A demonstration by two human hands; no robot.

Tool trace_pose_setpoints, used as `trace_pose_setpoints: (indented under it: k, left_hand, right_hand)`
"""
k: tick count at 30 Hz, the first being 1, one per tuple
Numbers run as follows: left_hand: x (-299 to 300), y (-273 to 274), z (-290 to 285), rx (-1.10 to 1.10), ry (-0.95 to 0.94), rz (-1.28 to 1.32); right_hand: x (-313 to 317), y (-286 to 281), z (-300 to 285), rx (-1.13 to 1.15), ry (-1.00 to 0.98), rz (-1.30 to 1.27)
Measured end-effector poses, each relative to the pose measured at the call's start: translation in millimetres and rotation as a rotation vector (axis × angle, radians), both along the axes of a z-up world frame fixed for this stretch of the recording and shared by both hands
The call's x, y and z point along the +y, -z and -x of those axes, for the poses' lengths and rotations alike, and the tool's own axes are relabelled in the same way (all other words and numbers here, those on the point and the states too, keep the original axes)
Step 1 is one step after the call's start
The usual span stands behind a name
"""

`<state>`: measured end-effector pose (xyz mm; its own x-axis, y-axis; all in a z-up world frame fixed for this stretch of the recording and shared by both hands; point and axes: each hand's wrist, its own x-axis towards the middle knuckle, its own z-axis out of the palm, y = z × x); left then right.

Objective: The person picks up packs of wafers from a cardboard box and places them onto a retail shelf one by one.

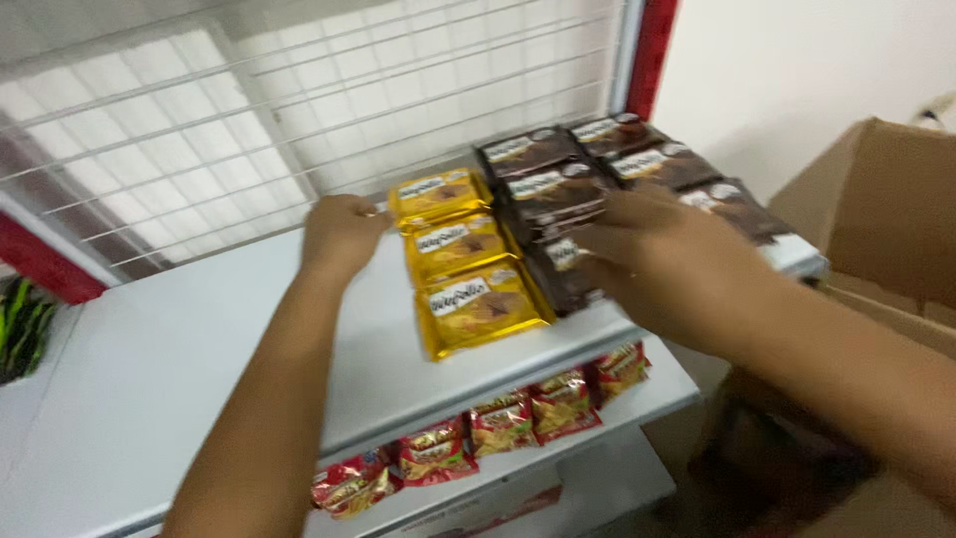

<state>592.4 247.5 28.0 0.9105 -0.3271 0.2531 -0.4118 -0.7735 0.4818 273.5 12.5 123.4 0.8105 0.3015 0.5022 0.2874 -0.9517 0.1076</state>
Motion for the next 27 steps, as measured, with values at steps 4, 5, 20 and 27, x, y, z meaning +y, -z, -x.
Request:
trace_pose_setpoints:
  k: [4,5,20,27]
  left_hand:
    - [17.7,-37.0,113.4,-0.001,-0.009,0.137]
    - [19.2,-34.6,139.5,-0.228,0.119,0.143]
    - [-155.0,15.4,556.7,-0.056,1.181,0.395]
    - [-232.5,67.5,567.2,0.173,1.190,-0.055]
  right_hand:
    - [-46.0,1.0,154.5,0.059,0.233,-0.073]
    - [-48.3,5.1,192.2,0.035,0.342,-0.254]
    - [-152.2,214.6,499.0,1.181,1.089,-0.603]
    - [-127.8,272.7,458.1,1.014,0.877,-1.186]
